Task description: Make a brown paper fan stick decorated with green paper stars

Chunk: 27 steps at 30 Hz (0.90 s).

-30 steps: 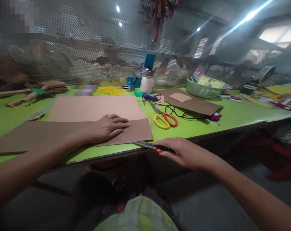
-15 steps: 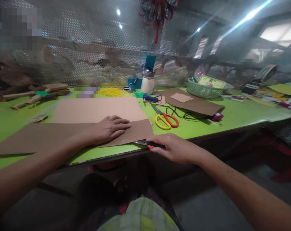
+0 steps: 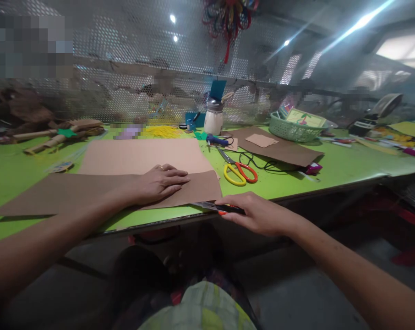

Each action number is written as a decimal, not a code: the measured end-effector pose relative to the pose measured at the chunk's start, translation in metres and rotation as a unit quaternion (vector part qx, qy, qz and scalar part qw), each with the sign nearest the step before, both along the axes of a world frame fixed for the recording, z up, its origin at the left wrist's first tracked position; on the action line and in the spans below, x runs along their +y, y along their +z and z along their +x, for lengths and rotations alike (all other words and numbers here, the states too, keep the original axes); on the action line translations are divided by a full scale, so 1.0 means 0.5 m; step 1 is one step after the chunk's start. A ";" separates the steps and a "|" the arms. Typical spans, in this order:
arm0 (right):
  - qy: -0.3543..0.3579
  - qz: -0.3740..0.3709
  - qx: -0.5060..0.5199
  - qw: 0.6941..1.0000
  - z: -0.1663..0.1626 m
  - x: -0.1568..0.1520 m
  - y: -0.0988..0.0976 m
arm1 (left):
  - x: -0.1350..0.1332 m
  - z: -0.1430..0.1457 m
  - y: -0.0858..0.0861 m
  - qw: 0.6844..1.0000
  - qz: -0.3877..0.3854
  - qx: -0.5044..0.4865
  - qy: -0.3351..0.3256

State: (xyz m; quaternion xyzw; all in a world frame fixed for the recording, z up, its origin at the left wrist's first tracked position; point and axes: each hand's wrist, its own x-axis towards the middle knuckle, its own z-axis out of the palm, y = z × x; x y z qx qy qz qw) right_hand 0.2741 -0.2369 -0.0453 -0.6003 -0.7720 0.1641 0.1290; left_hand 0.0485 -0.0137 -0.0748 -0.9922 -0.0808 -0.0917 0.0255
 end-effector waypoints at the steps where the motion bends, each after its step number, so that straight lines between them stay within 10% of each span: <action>1: -0.003 0.000 0.000 1.000 0.000 -0.001 0.000 | 0.000 0.000 0.000 1.000 0.001 0.000 0.000; 27: 0.054 0.035 -0.004 0.998 -0.045 0.051 0.000 | 0.004 -0.003 -0.003 1.000 0.011 -0.005 -0.009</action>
